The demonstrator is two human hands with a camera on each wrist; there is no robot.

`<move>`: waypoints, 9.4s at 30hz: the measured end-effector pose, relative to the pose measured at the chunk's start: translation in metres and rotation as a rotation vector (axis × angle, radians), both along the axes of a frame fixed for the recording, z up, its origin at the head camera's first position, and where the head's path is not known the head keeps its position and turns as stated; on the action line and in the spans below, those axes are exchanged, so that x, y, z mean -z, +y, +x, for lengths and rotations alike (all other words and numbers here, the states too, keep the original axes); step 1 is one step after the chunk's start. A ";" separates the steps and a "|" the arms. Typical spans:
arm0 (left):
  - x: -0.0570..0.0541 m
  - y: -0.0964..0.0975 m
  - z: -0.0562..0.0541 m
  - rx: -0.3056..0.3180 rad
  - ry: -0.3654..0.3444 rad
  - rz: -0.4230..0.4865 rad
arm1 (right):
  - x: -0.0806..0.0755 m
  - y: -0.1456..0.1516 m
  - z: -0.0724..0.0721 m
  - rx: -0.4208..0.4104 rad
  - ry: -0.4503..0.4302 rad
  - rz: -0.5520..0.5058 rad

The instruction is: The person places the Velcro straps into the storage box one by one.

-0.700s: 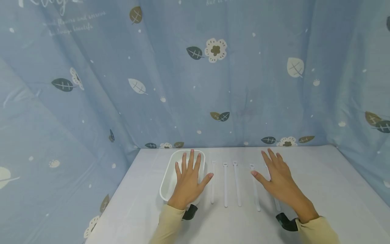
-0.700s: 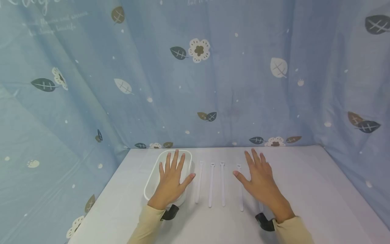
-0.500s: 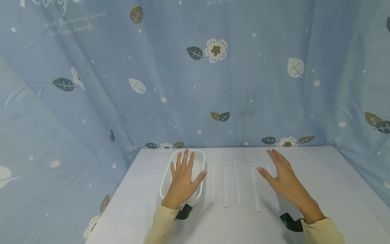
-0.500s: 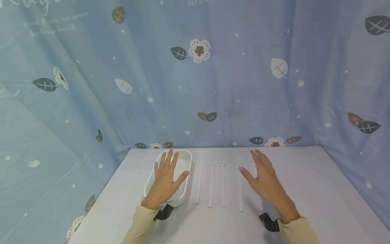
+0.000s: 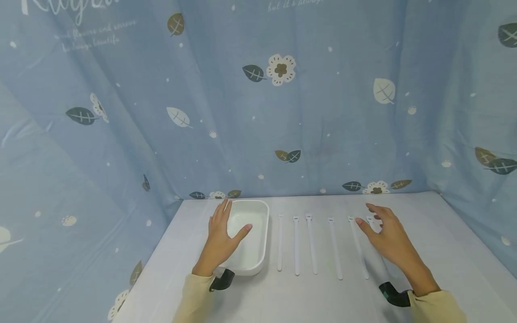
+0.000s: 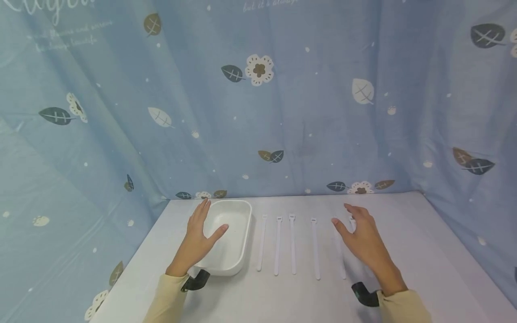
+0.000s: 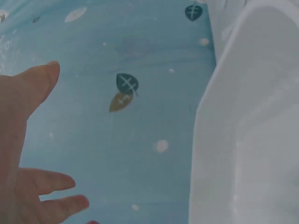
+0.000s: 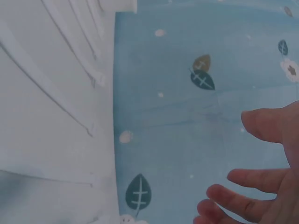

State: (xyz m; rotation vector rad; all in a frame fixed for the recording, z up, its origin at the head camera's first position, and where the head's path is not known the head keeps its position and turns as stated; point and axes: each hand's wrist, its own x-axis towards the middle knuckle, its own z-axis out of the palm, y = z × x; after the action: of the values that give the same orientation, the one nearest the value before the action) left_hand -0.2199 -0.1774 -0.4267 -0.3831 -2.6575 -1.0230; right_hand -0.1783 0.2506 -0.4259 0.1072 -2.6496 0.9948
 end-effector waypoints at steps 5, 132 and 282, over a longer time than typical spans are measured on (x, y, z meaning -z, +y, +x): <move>0.005 -0.019 0.000 -0.039 -0.033 0.037 | 0.003 0.006 0.001 0.031 0.022 -0.005; 0.083 -0.057 -0.003 0.052 -0.397 0.094 | 0.071 0.051 -0.024 0.190 -0.442 0.021; 0.084 -0.058 -0.001 0.094 -0.413 0.145 | 0.000 -0.131 -0.055 -0.305 -0.416 -0.732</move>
State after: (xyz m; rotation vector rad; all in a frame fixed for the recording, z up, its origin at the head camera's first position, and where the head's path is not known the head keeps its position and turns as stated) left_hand -0.2207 -0.2357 -0.5105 -0.2946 -2.9149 -1.4526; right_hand -0.2328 0.1193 -0.4255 0.1510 -2.4463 2.2275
